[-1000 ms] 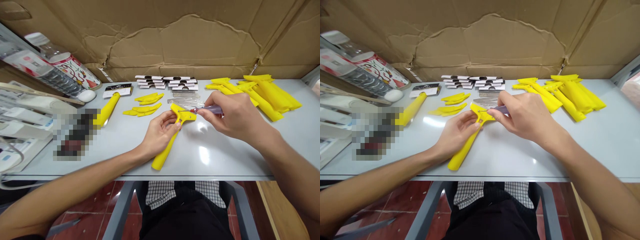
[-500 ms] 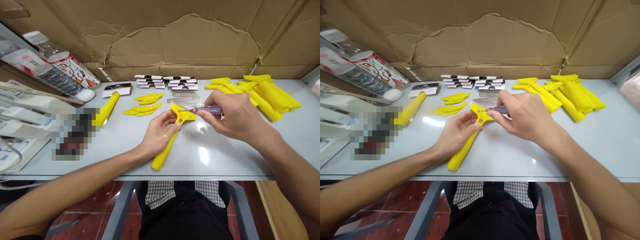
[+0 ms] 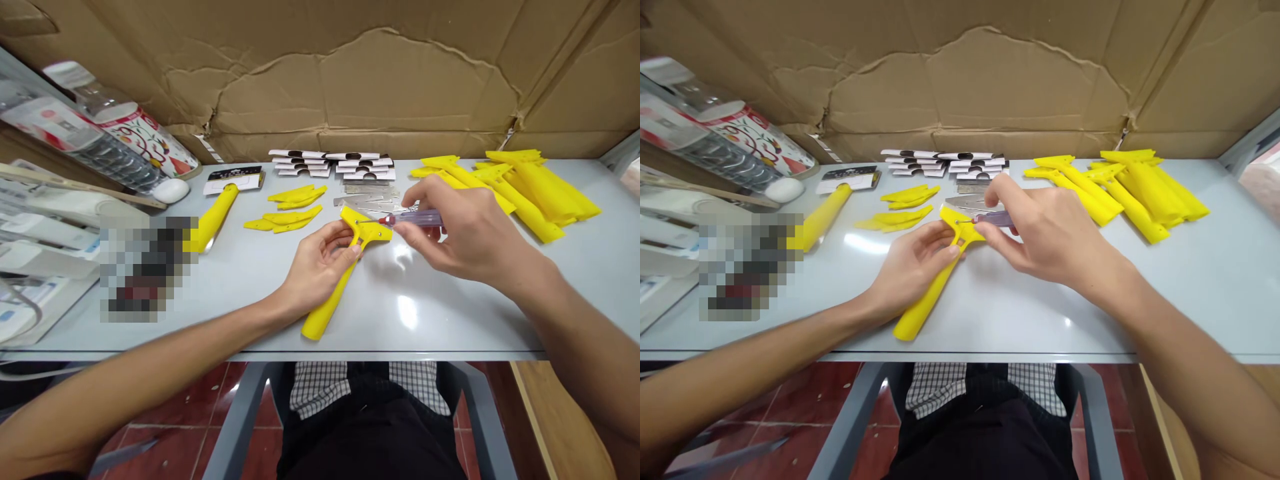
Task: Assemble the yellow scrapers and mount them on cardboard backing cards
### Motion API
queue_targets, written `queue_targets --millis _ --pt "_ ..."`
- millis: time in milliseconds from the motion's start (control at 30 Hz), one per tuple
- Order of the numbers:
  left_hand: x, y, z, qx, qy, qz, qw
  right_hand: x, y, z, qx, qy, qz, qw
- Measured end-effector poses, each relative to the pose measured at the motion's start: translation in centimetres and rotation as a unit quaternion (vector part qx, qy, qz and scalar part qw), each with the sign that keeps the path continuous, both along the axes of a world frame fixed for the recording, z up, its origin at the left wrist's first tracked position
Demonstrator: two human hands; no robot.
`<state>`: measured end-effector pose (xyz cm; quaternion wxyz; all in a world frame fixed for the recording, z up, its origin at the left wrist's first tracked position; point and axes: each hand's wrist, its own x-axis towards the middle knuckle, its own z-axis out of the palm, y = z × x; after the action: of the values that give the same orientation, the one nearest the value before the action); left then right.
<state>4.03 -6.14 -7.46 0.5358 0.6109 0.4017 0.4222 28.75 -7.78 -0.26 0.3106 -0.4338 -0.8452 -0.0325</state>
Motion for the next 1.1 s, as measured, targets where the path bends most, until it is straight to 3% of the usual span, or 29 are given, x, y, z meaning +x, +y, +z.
queue_targets --millis 167,433,667,900,1100 --pt "-0.06 -0.04 0.08 -0.005 0.007 0.005 1.0 -0.06 -0.35 0.1 -0.054 0.0 0.013 0.998" --pt "-0.1 -0.05 0.1 -0.005 0.004 -0.005 1.0 -0.06 0.06 0.02 -0.025 0.0 -0.011 1.0" --pt "-0.02 -0.01 0.02 -0.004 0.004 -0.001 1.0 -0.06 -0.1 0.04 -0.027 0.017 0.033 0.999" --pt "-0.12 0.05 -0.04 0.001 -0.002 -0.001 1.0 0.1 0.14 0.02 -0.008 -0.023 -0.029 0.999" --pt "-0.02 -0.06 0.11 0.005 0.007 0.0 1.0 -0.14 -0.25 0.01 -0.031 0.008 0.023 0.999"
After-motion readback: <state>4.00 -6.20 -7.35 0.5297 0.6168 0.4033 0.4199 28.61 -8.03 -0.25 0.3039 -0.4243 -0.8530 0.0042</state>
